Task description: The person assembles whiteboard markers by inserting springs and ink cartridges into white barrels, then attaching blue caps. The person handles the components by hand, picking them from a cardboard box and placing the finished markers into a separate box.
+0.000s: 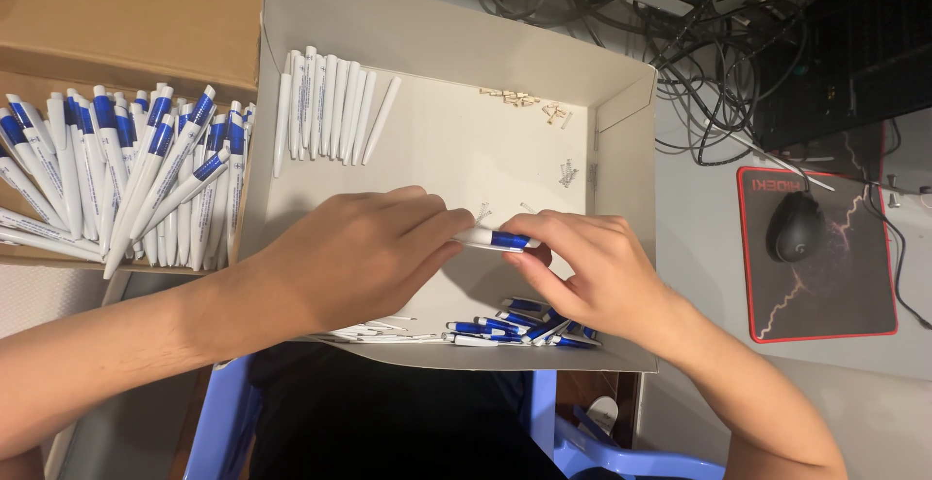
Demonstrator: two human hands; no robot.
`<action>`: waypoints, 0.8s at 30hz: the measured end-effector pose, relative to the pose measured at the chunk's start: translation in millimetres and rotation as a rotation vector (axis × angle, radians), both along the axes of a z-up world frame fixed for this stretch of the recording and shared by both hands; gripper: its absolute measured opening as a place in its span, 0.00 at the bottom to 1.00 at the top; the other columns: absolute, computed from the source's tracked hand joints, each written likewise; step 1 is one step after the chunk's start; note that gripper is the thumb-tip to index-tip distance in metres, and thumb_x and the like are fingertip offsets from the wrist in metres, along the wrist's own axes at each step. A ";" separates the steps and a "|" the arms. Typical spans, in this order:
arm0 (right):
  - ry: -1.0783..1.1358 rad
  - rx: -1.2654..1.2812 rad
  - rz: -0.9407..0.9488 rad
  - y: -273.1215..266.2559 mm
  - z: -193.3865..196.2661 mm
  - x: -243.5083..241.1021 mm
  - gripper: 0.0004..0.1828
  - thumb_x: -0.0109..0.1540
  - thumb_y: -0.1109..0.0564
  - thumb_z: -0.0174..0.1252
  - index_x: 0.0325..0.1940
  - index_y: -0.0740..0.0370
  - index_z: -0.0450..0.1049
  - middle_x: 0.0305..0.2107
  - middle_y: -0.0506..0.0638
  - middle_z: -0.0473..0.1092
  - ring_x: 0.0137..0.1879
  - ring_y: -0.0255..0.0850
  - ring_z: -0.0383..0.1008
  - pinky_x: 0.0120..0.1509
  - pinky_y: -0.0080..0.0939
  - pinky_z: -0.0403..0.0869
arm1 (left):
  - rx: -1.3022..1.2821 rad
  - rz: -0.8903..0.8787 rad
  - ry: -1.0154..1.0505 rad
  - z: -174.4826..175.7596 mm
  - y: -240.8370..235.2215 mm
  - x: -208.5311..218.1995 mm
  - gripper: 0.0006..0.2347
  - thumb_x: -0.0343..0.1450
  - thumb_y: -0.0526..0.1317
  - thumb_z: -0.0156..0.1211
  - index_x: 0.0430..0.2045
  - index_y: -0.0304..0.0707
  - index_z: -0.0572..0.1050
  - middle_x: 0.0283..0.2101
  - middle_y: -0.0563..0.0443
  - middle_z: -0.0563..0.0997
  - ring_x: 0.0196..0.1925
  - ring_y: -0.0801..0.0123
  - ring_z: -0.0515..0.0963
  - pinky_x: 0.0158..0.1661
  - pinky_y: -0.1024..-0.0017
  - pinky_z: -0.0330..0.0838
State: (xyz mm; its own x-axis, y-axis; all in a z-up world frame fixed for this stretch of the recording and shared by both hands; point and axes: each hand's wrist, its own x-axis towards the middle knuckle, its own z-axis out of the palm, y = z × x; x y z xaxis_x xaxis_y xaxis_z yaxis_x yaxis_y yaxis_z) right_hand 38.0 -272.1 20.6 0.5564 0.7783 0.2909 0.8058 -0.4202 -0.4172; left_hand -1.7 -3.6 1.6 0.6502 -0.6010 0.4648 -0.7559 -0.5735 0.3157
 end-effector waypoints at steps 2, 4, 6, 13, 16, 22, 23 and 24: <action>0.011 -0.009 0.005 1.3 3.4 0.1 0.08 0.68 0.56 0.57 0.49 0.60 0.74 0.28 0.45 0.74 0.24 0.38 0.66 0.29 0.36 0.65 | 0.009 -0.029 0.006 -1.5 1.3 0.0 0.07 0.76 0.33 0.56 0.46 0.33 0.73 0.27 0.50 0.73 0.27 0.60 0.73 0.22 0.63 0.67; 0.022 -0.017 0.009 1.1 3.8 0.6 0.08 0.68 0.55 0.55 0.48 0.60 0.75 0.24 0.44 0.71 0.24 0.39 0.66 0.28 0.36 0.65 | 0.018 -0.061 0.013 -6.8 3.5 -0.3 0.08 0.75 0.31 0.55 0.48 0.31 0.72 0.27 0.49 0.72 0.28 0.60 0.72 0.26 0.63 0.69; 0.076 -0.024 0.008 -0.6 1.5 1.3 0.07 0.69 0.55 0.54 0.45 0.60 0.74 0.23 0.44 0.69 0.24 0.40 0.65 0.30 0.38 0.64 | 0.079 -0.112 0.095 -15.7 7.1 -1.0 0.32 0.54 0.15 0.56 0.57 0.27 0.67 0.33 0.46 0.75 0.35 0.58 0.73 0.26 0.61 0.73; 0.538 -0.018 -0.060 2.9 13.0 -0.6 0.15 0.71 0.51 0.48 0.34 0.56 0.73 0.16 0.38 0.67 0.21 0.32 0.59 0.29 0.31 0.63 | 0.027 -0.124 0.126 -13.8 6.5 -2.3 0.32 0.53 0.14 0.54 0.54 0.30 0.69 0.29 0.48 0.75 0.30 0.57 0.72 0.25 0.59 0.69; 0.627 -0.004 -0.061 4.1 14.1 0.4 0.18 0.71 0.50 0.46 0.30 0.56 0.73 0.15 0.38 0.68 0.20 0.30 0.62 0.28 0.30 0.64 | 0.008 -0.105 0.098 -13.0 3.7 -3.6 0.29 0.52 0.13 0.53 0.48 0.34 0.69 0.28 0.49 0.74 0.27 0.57 0.72 0.24 0.60 0.68; 0.547 -0.166 -0.111 -0.8 13.2 5.8 0.18 0.70 0.43 0.40 0.52 0.51 0.71 0.19 0.40 0.70 0.21 0.36 0.63 0.35 0.34 0.67 | 0.044 0.072 0.505 20.0 13.3 3.0 0.07 0.77 0.39 0.53 0.48 0.43 0.71 0.22 0.50 0.80 0.19 0.60 0.80 0.14 0.63 0.73; 0.544 -0.171 -0.135 -1.7 13.6 6.7 0.16 0.70 0.45 0.42 0.53 0.51 0.72 0.19 0.40 0.72 0.21 0.35 0.65 0.36 0.34 0.68 | -0.008 0.177 0.692 31.4 18.9 6.1 0.08 0.77 0.41 0.50 0.46 0.47 0.75 0.23 0.54 0.81 0.15 0.67 0.75 0.12 0.65 0.65; 0.543 -0.175 -0.158 -2.7 13.7 7.2 0.15 0.69 0.47 0.44 0.53 0.51 0.73 0.20 0.40 0.73 0.22 0.35 0.68 0.36 0.33 0.68 | -0.061 0.283 0.882 42.6 24.4 8.6 0.09 0.77 0.44 0.48 0.44 0.51 0.78 0.23 0.59 0.82 0.11 0.73 0.70 0.11 0.67 0.56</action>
State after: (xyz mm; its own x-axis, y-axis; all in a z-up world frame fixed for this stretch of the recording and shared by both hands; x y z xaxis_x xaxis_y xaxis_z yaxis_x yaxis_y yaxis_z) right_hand 45.2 -274.9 34.3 0.7029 0.6844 -0.1936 0.4181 -0.6178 -0.6659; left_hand 7.0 20.8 44.2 0.9022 -0.3570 -0.2419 -0.0626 -0.6635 0.7455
